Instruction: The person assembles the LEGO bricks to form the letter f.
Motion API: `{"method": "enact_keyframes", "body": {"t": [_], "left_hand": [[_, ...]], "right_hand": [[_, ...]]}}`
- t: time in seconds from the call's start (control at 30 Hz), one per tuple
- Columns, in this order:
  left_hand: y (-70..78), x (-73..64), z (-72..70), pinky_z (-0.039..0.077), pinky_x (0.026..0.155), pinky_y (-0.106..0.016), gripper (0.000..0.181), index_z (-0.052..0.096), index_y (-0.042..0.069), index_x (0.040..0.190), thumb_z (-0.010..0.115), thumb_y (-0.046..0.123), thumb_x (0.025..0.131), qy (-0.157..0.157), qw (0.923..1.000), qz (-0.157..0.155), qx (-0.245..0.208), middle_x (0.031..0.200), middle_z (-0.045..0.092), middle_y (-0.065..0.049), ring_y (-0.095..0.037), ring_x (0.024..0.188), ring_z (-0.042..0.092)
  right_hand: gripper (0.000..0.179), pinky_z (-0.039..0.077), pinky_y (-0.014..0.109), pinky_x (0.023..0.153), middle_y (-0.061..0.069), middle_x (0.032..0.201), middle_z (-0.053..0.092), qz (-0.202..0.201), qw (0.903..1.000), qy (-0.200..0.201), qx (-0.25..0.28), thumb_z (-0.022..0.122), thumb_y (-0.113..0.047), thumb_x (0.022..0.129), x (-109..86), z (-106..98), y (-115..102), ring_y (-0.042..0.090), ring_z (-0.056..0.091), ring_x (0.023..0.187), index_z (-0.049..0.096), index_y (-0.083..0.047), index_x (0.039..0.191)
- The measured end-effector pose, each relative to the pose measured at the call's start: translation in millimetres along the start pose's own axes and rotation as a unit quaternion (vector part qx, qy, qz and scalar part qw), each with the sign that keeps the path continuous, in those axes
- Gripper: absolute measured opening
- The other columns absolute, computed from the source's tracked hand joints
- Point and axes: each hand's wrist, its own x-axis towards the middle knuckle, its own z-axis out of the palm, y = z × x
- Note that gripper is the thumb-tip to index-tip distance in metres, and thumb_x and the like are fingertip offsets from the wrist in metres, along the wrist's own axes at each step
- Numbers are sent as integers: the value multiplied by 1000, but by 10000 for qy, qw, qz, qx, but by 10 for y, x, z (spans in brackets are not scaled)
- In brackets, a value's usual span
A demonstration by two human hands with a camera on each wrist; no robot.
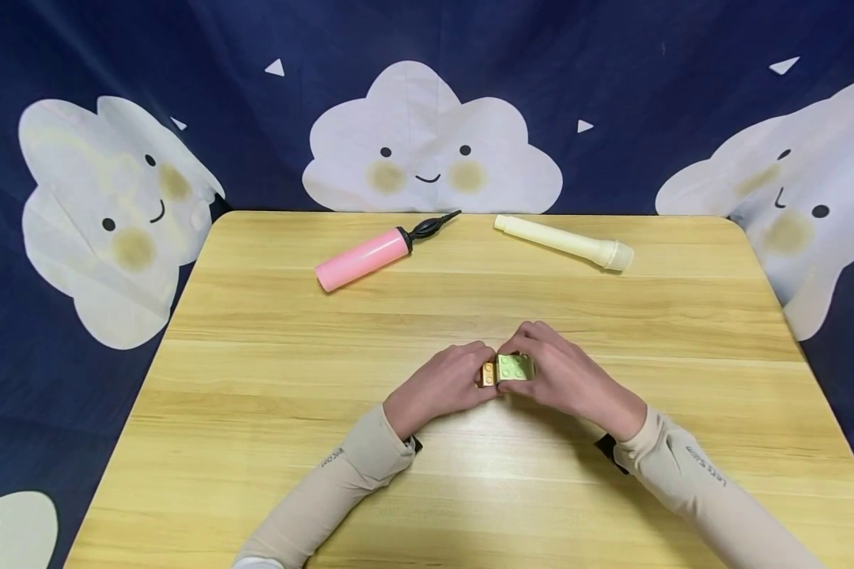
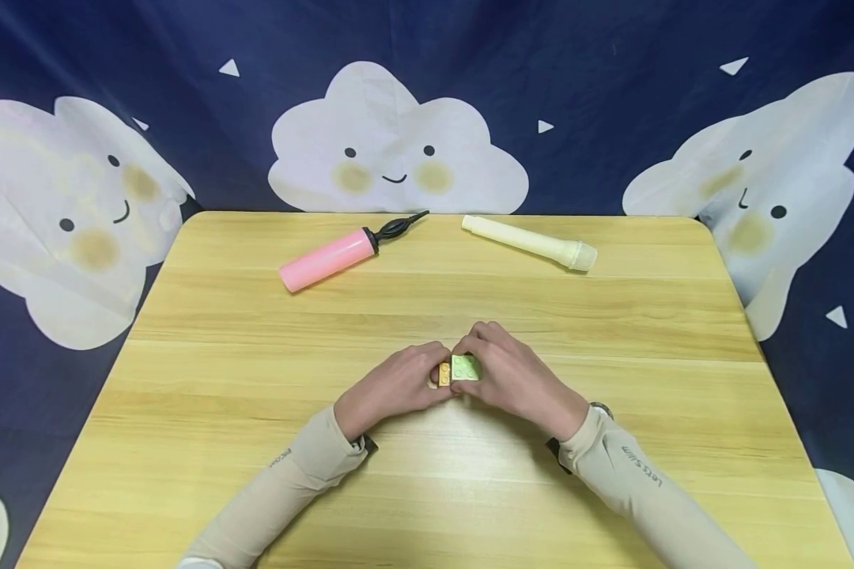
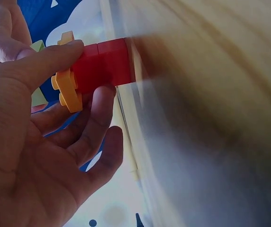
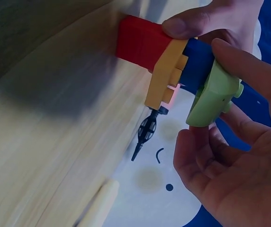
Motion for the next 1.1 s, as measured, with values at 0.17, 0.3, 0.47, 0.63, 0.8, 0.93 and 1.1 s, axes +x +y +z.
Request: {"method": "enact_keyframes", "body": {"t": [0.17, 0.3, 0.47, 0.63, 0.8, 0.93, 1.1], "left_hand": [[6, -3, -9, 49, 69, -22, 34, 63, 6, 109, 73, 34, 92, -5, 10000, -8, -41, 94, 63, 1, -8, 74, 54], [18, -11, -22, 48, 66, -20, 32, 63, 7, 107, 72, 34, 93, 6, 10000, -25, -87, 92, 62, 2, -8, 72, 53], [23, -12, -12, 47, 65, -19, 30, 61, 8, 107, 72, 33, 93, 8, 10000, -36, -57, 91, 61, 3, -7, 72, 53], [24, -12, 0, 46, 66, -20, 32, 62, 8, 109, 71, 35, 93, -54, 10000, 5, 55, 92, 61, 3, -6, 71, 52], [26, -16, -36, 43, 65, -20, 30, 62, 11, 104, 69, 40, 94, 6, 9999, 110, 68, 91, 58, 5, -7, 71, 51], [28, -19, -87, 46, 70, -21, 36, 62, 12, 113, 68, 43, 94, 62, 9991, -119, -391, 98, 57, 5, -9, 78, 54], [27, -16, -151, 48, 77, -22, 54, 53, 11, 131, 72, 41, 92, 60, 9892, -302, -1435, 105, 59, 5, -16, 89, 60]], "right_hand": [[41, 53, 38, 80, -1, 96, 60, 29, 9999, 40, 99, 93, -20, 68, -6, 11, -7, 18, 56, 93, 73, -7, 103], [40, 53, 37, 77, -1, 97, 60, 41, 9998, 63, 206, 93, -19, 68, -6, 13, -14, 18, 55, 91, 73, -8, 101], [38, 53, 36, 74, 0, 98, 60, 67, 9996, 65, 262, 92, -20, 70, -11, 14, -6, 18, 55, 91, 72, -10, 100], [39, 52, 36, 75, 0, 100, 61, 138, 9996, -36, 229, 91, -22, 72, -25, 19, 6, 18, 55, 93, 72, -10, 103], [38, 52, 36, 75, 1, 100, 61, 98, 9999, -110, 83, 88, -23, 76, 7, -63, -1, 16, 55, 89, 73, -7, 107], [34, 50, 34, 71, 0, 98, 60, 190, 9992, -149, 313, 85, -23, 80, 65, -183, 7, 15, 53, 85, 73, -8, 109], [34, 50, 36, 75, 0, 98, 63, 402, 9950, -137, 908, 83, -21, 83, 146, -327, 85, 16, 55, 86, 70, -7, 112]]}}
